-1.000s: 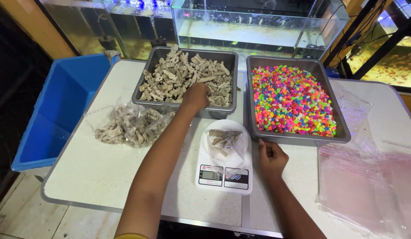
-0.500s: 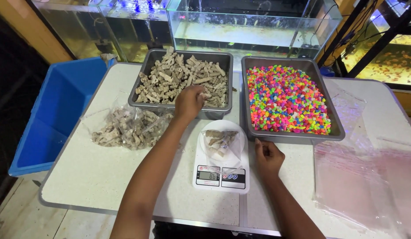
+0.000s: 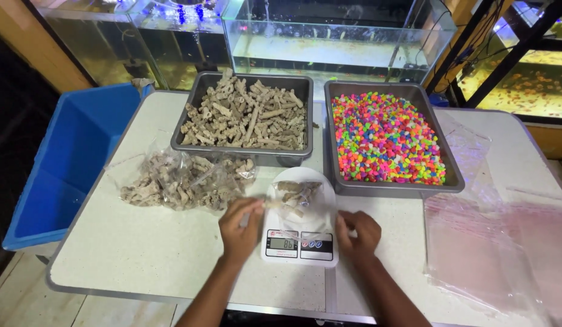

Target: The person picks up coral stones from a tray and place them into a plastic bag on a digital scale to weigh them.

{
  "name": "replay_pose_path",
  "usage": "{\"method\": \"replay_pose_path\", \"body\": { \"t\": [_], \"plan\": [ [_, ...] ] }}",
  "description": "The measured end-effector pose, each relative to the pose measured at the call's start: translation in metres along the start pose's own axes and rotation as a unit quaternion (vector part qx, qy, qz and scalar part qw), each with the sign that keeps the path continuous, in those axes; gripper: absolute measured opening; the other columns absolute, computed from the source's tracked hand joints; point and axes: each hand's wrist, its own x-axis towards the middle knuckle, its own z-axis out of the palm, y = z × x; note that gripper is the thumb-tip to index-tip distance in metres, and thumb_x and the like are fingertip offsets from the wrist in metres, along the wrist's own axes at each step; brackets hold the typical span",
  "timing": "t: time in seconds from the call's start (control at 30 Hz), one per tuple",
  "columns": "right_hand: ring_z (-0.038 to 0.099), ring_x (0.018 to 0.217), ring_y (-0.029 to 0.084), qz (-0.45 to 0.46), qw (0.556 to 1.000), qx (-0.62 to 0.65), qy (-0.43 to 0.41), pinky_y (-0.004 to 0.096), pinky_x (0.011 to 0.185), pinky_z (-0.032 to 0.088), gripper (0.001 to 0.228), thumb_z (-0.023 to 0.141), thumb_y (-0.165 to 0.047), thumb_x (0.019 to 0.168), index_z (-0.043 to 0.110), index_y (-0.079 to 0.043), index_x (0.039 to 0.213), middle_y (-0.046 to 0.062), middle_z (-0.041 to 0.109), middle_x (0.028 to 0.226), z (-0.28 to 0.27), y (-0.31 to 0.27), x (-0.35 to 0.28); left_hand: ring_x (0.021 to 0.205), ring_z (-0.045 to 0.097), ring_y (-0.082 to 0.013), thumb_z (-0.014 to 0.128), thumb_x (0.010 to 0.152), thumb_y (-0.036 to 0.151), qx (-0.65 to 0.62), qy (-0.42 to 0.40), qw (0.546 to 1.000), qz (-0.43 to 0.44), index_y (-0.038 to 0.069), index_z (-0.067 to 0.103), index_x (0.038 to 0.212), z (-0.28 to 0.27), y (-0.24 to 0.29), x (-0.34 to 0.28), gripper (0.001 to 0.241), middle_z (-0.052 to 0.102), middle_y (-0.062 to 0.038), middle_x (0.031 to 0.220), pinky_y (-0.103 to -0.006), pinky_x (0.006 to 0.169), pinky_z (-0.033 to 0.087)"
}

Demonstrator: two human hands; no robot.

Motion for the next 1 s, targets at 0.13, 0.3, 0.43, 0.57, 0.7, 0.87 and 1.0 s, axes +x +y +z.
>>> {"method": "replay_pose_path", "body": {
  "t": [0.13, 0.3, 0.43, 0.57, 0.7, 0.87, 1.0],
  "plan": [
    [0.058, 0.055, 0.021, -0.056, 0.984, -0.135, -0.101, 0.036, 0.052, 0.043, 0.028, 0.058, -0.031, 0.095, 0.074, -0.012, 0.082, 0.004, 0.063, 0.064, -0.018, -0.011, -0.033, 0.08, 0.07, -0.0204, 0.066, 0.092, -0.006, 0.014, 0.009, 0.994, 0.111, 0.001, 0.071, 0.099, 0.0, 0.005, -0.03, 0.011, 0.072, -0.011, 0.087, -0.0241, 0.07, 0.064],
    [0.055, 0.05, 0.011, -0.141, 0.988, -0.011, -0.07, 0.028, 0.049, 0.042, 0.014, 0.067, -0.02, 0.092, 0.072, -0.009, 0.1, -0.003, 0.061, 0.063, -0.014, -0.05, -0.03, 0.075, 0.075, -0.0218, 0.071, 0.091, -0.006, 0.022, -0.01, 0.959, 0.282, -0.001, 0.07, 0.098, 0.009, 0.014, -0.055, 0.009, 0.074, -0.014, 0.086, -0.0281, 0.066, 0.069],
    [0.058, 0.055, 0.016, -0.2, 0.973, 0.031, -0.106, 0.03, 0.052, 0.046, 0.029, 0.064, -0.032, 0.094, 0.072, -0.008, 0.106, 0.0, 0.063, 0.072, -0.01, -0.053, -0.027, 0.081, 0.072, -0.0257, 0.078, 0.086, -0.005, 0.024, -0.072, 0.952, 0.297, -0.002, 0.071, 0.099, 0.01, 0.038, -0.042, 0.015, 0.074, -0.015, 0.096, -0.0357, 0.069, 0.062],
    [0.063, 0.06, 0.016, -0.217, 0.963, 0.028, -0.154, 0.03, 0.057, 0.052, 0.031, 0.078, -0.036, 0.089, 0.073, -0.012, 0.109, 0.0, 0.068, 0.079, -0.008, -0.068, -0.02, 0.079, 0.071, -0.0267, 0.077, 0.087, -0.008, 0.024, -0.088, 0.951, 0.295, -0.004, 0.07, 0.099, 0.013, 0.048, -0.04, 0.014, 0.074, -0.016, 0.094, -0.0349, 0.066, 0.059],
    [0.058, 0.055, 0.015, -0.224, 0.962, 0.031, -0.153, 0.029, 0.052, 0.049, 0.021, 0.077, -0.022, 0.091, 0.071, -0.01, 0.106, 0.002, 0.067, 0.075, -0.005, -0.073, -0.017, 0.081, 0.072, -0.0261, 0.079, 0.087, -0.005, 0.032, -0.081, 0.95, 0.299, -0.002, 0.071, 0.101, 0.016, 0.046, -0.042, 0.016, 0.074, -0.016, 0.096, -0.0347, 0.067, 0.061],
    [0.06, 0.053, 0.015, -0.179, 0.973, 0.028, -0.146, 0.03, 0.05, 0.048, 0.02, 0.081, -0.019, 0.085, 0.073, -0.008, 0.1, 0.0, 0.07, 0.074, -0.005, -0.066, -0.023, 0.081, 0.071, -0.025, 0.079, 0.087, -0.001, 0.038, -0.089, 0.958, 0.271, -0.003, 0.072, 0.098, 0.017, 0.038, -0.046, 0.013, 0.075, -0.014, 0.093, -0.0334, 0.071, 0.062],
    [0.056, 0.051, 0.014, -0.149, 0.979, 0.009, -0.138, 0.029, 0.05, 0.043, 0.016, 0.077, -0.017, 0.086, 0.073, -0.009, 0.099, -0.003, 0.061, 0.065, -0.007, -0.056, -0.032, 0.082, 0.071, -0.0272, 0.073, 0.091, 0.002, 0.038, -0.089, 0.961, 0.26, -0.004, 0.069, 0.107, 0.016, 0.028, -0.051, 0.017, 0.074, -0.015, 0.094, -0.0379, 0.073, 0.062]
  ]
}}
